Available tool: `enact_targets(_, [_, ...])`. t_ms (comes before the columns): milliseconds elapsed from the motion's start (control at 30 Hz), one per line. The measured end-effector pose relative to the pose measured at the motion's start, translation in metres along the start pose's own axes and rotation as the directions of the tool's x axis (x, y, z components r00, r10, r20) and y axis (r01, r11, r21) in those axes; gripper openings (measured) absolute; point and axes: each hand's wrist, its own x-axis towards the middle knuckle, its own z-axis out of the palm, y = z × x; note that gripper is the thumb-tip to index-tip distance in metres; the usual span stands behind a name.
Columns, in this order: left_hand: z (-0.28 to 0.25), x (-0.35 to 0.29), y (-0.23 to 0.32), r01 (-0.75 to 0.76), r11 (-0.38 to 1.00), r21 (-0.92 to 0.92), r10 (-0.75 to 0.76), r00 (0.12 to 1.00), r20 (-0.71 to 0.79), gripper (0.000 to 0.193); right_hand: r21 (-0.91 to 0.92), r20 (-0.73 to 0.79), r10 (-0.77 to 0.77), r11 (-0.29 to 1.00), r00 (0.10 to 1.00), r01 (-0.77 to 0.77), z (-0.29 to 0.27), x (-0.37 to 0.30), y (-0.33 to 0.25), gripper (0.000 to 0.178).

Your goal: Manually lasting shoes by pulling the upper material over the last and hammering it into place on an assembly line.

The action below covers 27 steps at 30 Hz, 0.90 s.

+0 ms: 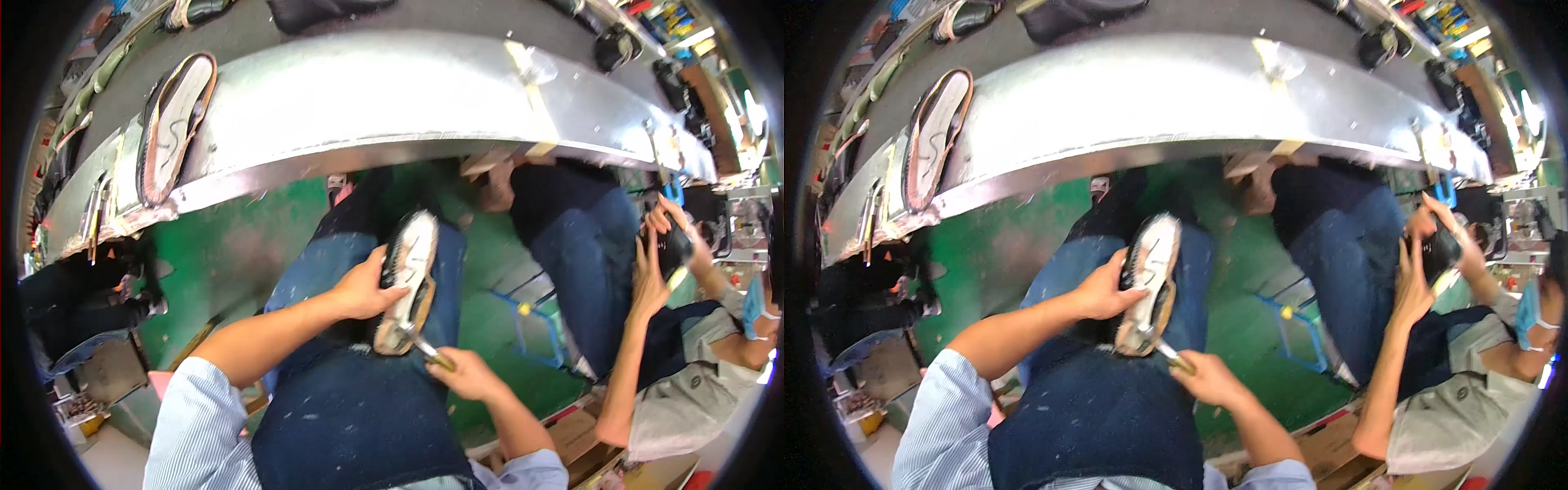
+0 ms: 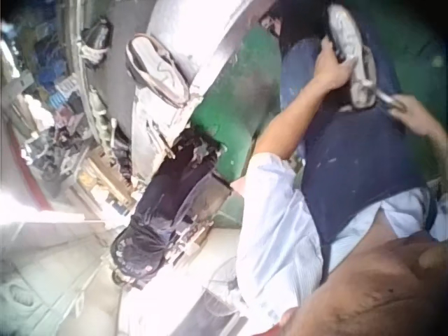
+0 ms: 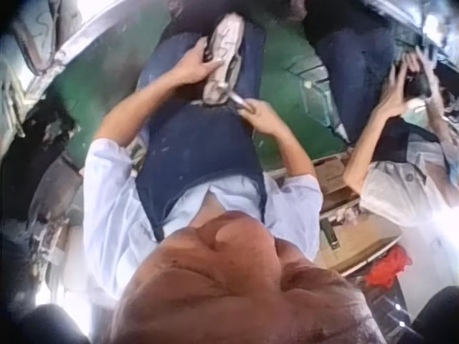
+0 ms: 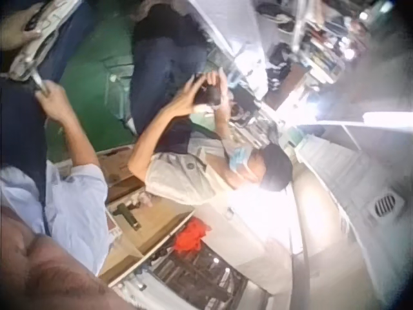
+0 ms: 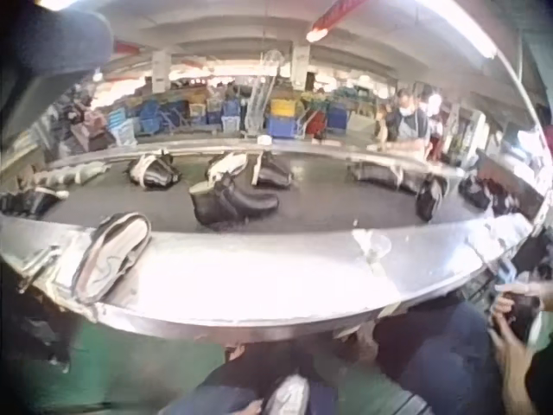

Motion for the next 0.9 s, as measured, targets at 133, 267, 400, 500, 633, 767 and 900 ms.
enact_targets(133, [0.025,-0.017,-0.029,-0.252,0.963,-0.097,0.248,0.968,-0.05,0.093,0.293,0.16,0.102,0.945,0.982,-0.146,-0.014,0.005,0.002,0.019])
enact_targets(267, [0.029,-0.02,-0.022,-0.156,0.964,-0.215,0.146,0.987,-0.061,0.094,-0.304,-0.147,-0.256,0.931,0.955,0.202,-0.004,-0.007,-0.009,0.019])
enact_targets(400, [0.048,-0.021,-0.025,-0.221,0.961,-0.168,0.173,0.95,-0.258,0.091,-0.575,-0.154,-0.232,0.812,0.96,0.104,0.01,-0.028,-0.018,0.029])
enact_targets(500, [0.056,-0.025,-0.029,-0.278,0.959,-0.049,0.247,0.911,-0.332,0.09,-0.347,-0.14,-0.115,0.936,0.983,0.06,0.014,-0.026,-0.008,0.02])
enact_targets(633, [0.046,-0.043,-0.039,-0.248,0.967,0.049,0.252,0.963,-0.096,0.096,0.202,0.254,0.132,0.961,0.958,-0.186,-0.003,-0.004,0.034,0.017])
enact_targets(767, [0.038,-0.051,-0.032,-0.145,0.989,-0.008,0.145,0.984,0.103,0.099,0.394,0.39,0.109,0.878,0.914,-0.273,-0.017,-0.011,0.036,0.018])
enact_targets(900, [0.04,-0.044,-0.036,-0.148,0.989,-0.007,0.148,0.989,0.018,0.101,0.123,0.077,-0.041,0.992,0.996,0.031,-0.024,-0.026,-0.014,0.029])
